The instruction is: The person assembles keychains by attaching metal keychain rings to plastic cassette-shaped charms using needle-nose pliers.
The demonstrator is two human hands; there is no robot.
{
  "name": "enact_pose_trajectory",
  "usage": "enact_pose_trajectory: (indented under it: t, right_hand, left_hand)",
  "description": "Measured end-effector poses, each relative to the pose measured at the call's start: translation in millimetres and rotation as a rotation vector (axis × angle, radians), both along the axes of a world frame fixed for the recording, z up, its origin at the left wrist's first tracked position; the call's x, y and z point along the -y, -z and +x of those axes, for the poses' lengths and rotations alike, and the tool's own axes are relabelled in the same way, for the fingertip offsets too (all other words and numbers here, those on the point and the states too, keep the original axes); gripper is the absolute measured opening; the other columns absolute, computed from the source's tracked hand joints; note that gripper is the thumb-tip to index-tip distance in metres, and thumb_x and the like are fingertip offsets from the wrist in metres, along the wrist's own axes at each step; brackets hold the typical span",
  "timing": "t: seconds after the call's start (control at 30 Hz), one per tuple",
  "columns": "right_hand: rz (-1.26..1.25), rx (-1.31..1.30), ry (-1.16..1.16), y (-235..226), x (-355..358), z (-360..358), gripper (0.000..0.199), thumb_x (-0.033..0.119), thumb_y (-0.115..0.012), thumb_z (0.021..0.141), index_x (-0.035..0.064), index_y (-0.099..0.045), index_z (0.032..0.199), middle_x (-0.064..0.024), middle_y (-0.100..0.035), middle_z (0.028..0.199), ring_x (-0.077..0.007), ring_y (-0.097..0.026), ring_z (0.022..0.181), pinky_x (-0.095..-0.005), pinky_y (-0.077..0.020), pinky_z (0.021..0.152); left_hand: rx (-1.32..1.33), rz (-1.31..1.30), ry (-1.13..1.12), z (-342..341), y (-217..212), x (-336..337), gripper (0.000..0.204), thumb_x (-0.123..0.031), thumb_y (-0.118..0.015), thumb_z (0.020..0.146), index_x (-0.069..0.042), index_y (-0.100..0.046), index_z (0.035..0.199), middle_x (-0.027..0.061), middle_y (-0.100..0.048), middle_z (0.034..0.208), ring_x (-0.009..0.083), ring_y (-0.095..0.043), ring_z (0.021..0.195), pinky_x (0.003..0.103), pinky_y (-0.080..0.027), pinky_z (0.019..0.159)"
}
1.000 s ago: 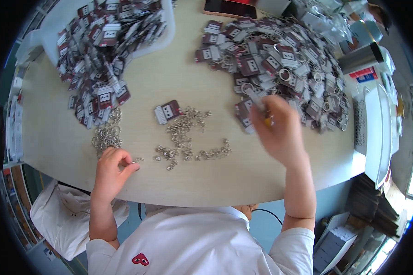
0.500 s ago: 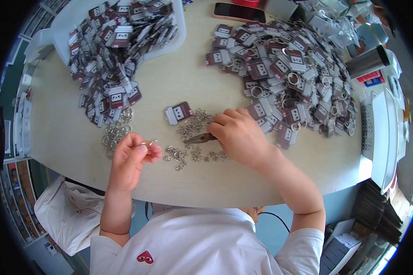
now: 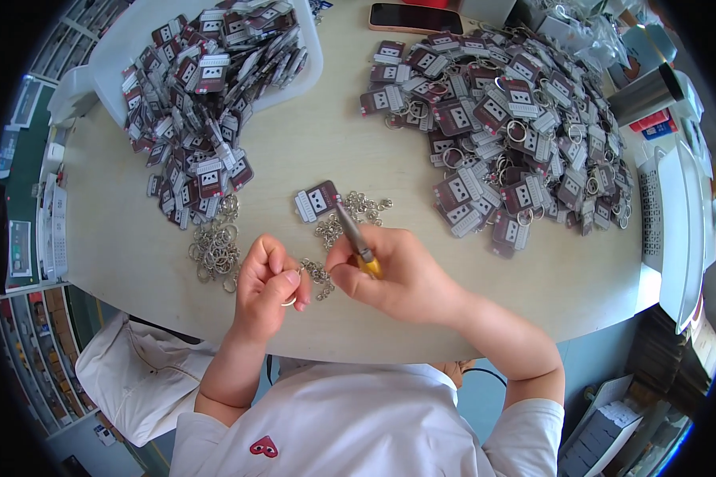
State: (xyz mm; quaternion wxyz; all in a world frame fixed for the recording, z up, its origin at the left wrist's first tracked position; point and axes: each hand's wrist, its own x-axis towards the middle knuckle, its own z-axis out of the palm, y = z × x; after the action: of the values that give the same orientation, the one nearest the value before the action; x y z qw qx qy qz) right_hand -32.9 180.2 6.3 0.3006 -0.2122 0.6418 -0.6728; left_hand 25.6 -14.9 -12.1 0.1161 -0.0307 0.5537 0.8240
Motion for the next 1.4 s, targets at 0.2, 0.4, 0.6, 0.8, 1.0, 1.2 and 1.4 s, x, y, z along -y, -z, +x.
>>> enact_pose_trajectory:
  t: [0.2, 0.4, 0.6, 0.8, 1.0, 1.2, 1.4]
  right_hand:
    - [-0.112, 0.092, 0.025, 12.3, 4.2, 10.5, 0.008, 0.007, -0.056, 0.085, 0.001, -0.056, 0.089, -0.0007, -0.056, 0.08, -0.0077, -0.049, 0.076, -0.0246, -0.0424, 0.07]
    - [-0.077, 0.197, -0.048, 1.4, 3.5, 9.3, 0.008, 0.007, -0.055, 0.089, -0.0006, -0.055, 0.089, -0.0046, -0.06, 0.082, -0.0101, -0.055, 0.08, -0.0264, -0.0452, 0.075]
    - [-0.216, 0.335, -0.026, 5.4, 6.1, 14.1, 0.008, 0.007, -0.055, 0.089, -0.0006, -0.055, 0.091, -0.0058, -0.06, 0.084, -0.0133, -0.06, 0.081, -0.0269, -0.0474, 0.077]
    - [-0.211, 0.39, -0.046, 5.1, 3.6, 13.4, 0.01, 0.009, -0.057, 0.089, -0.0003, -0.055, 0.091, -0.0052, -0.059, 0.086, -0.0139, -0.06, 0.082, -0.0263, -0.0462, 0.077]
    - [-0.266, 0.441, -0.062, 4.3, 2.8, 11.6, 0.011, 0.01, -0.058, 0.088, 0.0003, -0.056, 0.093, -0.0047, -0.059, 0.086, -0.0133, -0.06, 0.085, -0.0262, -0.0457, 0.077]
    - [-0.181, 0.38, -0.018, 6.5, 4.8, 15.8, 0.008, 0.005, -0.06, 0.086, -0.0007, -0.058, 0.092, -0.0029, -0.059, 0.087, -0.0082, -0.053, 0.079, -0.0217, -0.0435, 0.069]
    - [0.017, -0.09, 0.158, 10.9, 8.0, 24.9, 0.01, 0.001, -0.059, 0.083, 0.0028, -0.058, 0.093, -0.0048, -0.058, 0.082, -0.0139, -0.057, 0.077, -0.0266, -0.0462, 0.07]
  left_hand:
    - [0.029, 0.118, 0.087, -1.3, -3.5, -11.4, 0.019, 0.004, -0.042, 0.08, -0.011, -0.031, 0.082, -0.0002, -0.041, 0.065, 0.008, -0.044, 0.057, 0.022, -0.036, 0.049]
    - [0.021, 0.185, 0.084, 1.3, -0.3, -17.3, 0.019, 0.005, -0.041, 0.078, -0.011, -0.031, 0.082, -0.0011, -0.038, 0.067, 0.0072, -0.04, 0.055, 0.022, -0.034, 0.049]
    - [-0.069, 0.079, 0.088, 4.0, -1.4, -19.1, 0.019, 0.007, -0.04, 0.079, -0.009, -0.031, 0.081, -0.0009, -0.038, 0.069, 0.0057, -0.038, 0.055, 0.021, -0.033, 0.048]
    - [-0.155, 0.013, 0.122, 4.7, -4.5, -18.2, 0.017, 0.008, -0.04, 0.079, -0.008, -0.032, 0.08, -0.0002, -0.039, 0.068, 0.0045, -0.037, 0.056, 0.021, -0.031, 0.047]
    - [-0.089, 0.078, 0.11, 3.7, -6.2, -19.2, 0.017, 0.008, -0.04, 0.078, -0.007, -0.033, 0.08, -0.0002, -0.04, 0.068, 0.0041, -0.037, 0.058, 0.021, -0.031, 0.048]
    - [-0.19, -0.113, 0.172, 4.7, -1.3, -12.8, 0.015, 0.007, -0.043, 0.076, -0.005, -0.035, 0.079, 0.001, -0.044, 0.066, 0.0054, -0.039, 0.056, 0.022, -0.033, 0.047]
    - [-0.491, -0.478, 0.075, 6.7, 1.7, -20.4, 0.017, 0.006, -0.052, 0.071, -0.004, -0.041, 0.08, 0.0057, -0.054, 0.067, 0.0137, -0.052, 0.055, 0.025, -0.039, 0.048]
